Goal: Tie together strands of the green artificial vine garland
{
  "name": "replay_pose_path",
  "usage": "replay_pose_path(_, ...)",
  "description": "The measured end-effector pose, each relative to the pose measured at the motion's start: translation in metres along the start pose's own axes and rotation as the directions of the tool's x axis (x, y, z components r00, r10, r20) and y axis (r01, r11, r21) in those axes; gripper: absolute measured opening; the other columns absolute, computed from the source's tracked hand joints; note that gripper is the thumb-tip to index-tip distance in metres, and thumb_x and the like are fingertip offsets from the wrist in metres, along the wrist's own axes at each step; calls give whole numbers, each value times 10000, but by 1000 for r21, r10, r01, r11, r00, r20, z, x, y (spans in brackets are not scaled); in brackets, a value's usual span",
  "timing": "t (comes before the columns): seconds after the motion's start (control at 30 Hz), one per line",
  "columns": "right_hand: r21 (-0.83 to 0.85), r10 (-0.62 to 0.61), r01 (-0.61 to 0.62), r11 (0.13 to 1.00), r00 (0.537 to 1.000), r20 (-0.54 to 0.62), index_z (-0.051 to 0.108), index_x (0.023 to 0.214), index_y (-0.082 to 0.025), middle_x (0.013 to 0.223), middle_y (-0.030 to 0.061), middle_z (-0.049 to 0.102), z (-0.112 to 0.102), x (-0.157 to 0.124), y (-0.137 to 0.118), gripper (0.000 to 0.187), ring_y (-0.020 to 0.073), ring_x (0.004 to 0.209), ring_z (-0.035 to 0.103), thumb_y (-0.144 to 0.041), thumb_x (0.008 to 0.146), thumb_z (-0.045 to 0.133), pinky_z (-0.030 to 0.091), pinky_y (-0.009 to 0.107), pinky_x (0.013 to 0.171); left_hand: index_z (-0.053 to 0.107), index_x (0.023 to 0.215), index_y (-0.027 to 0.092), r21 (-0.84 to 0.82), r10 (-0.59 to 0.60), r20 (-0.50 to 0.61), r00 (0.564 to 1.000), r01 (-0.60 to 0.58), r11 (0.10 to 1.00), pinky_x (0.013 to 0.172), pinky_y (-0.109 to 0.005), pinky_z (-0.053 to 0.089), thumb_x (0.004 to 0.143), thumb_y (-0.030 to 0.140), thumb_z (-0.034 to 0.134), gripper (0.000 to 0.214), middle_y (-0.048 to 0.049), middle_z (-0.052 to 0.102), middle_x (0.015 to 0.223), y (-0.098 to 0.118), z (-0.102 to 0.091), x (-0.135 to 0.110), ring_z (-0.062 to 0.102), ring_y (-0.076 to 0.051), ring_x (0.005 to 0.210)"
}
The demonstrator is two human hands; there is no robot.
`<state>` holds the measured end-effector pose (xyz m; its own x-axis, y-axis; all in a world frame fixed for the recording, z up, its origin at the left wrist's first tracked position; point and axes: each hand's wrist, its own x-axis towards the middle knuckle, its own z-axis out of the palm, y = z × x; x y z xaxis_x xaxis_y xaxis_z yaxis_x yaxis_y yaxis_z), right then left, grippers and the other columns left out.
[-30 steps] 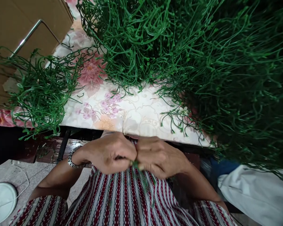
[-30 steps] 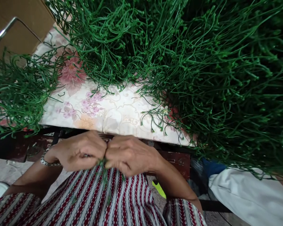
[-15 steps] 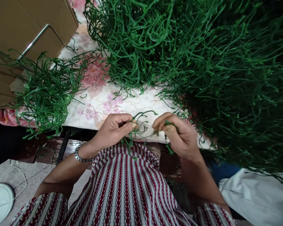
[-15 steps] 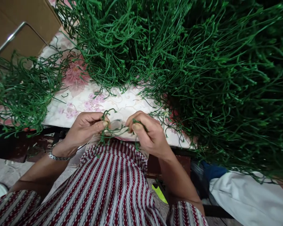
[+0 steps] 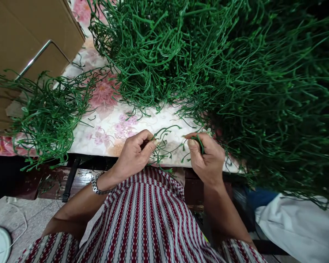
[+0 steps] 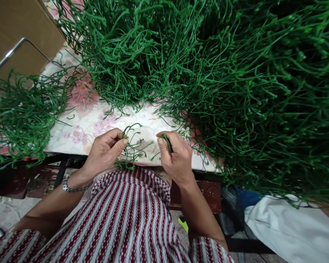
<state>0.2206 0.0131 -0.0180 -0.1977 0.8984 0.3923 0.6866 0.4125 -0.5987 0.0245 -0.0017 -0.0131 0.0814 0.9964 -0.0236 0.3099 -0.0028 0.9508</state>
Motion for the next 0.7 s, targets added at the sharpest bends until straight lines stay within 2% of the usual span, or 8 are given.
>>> replay_pose_path(0.07,-266,-45,43,963,999,-1,582,976,-163,847,73,608,-10,-1,11,200,187,799,554,-283,843,494,413,308,735,446,669,151,-4,2,13,1000,-2,1000,503,-174,293,813,213,489,162,48,388,592,-1,0,2,353,-57,548)
replay_pose_path(0.13,-480,-45,70,875,997,64,555,1089,-158,975,113,603,-21,-2,19,352,253,924,527,-368,808,540,382,389,817,447,665,151,-29,-15,21,1000,16,999,491,-176,285,807,221,498,166,50,376,583,-2,1,4,343,-57,533)
replay_pose_path(0.23,-555,-30,99,826,991,133,497,1191,-166,1102,123,574,-35,-3,22,511,296,1020,491,-426,761,589,338,460,899,475,679,150,-77,-60,27,998,62,995,461,-177,279,789,228,524,143,55,377,556,-2,4,6,340,-54,491)
replay_pose_path(0.3,-486,-77,89,869,996,44,515,1163,-171,1086,111,581,-40,-5,15,445,278,1017,504,-358,768,596,328,466,935,486,677,148,-100,-81,22,997,82,992,447,-176,277,771,216,542,129,56,384,544,0,6,7,341,-53,476)
replay_pose_path(0.4,-217,-181,152,964,976,-122,556,1060,-182,993,83,598,-35,-4,-8,275,219,945,544,-221,788,560,405,404,881,490,658,146,-98,-63,-14,998,61,993,460,-172,296,754,195,558,127,49,414,561,4,10,6,364,-55,500)
replay_pose_path(0.5,35,-307,306,951,952,17,543,990,-172,933,70,603,-14,-2,-28,238,194,894,551,-212,761,595,456,349,798,497,660,148,-73,-13,-59,998,9,997,499,-171,330,763,179,553,121,41,445,592,8,14,3,401,-60,540)
replay_pose_path(0.57,73,-286,279,958,952,109,518,959,-149,910,87,595,1,0,-33,234,205,891,536,-239,761,604,453,363,791,497,662,150,-108,-9,-79,997,0,994,489,-167,330,772,184,553,128,41,443,596,8,16,-1,396,-57,532)
replay_pose_path(0.7,160,-198,172,972,967,160,472,989,-144,884,83,585,20,-4,-29,224,188,851,527,-245,804,551,449,337,745,534,683,149,-257,-17,-57,998,2,966,479,-158,353,774,215,582,122,33,477,616,4,18,-8,422,-57,535)
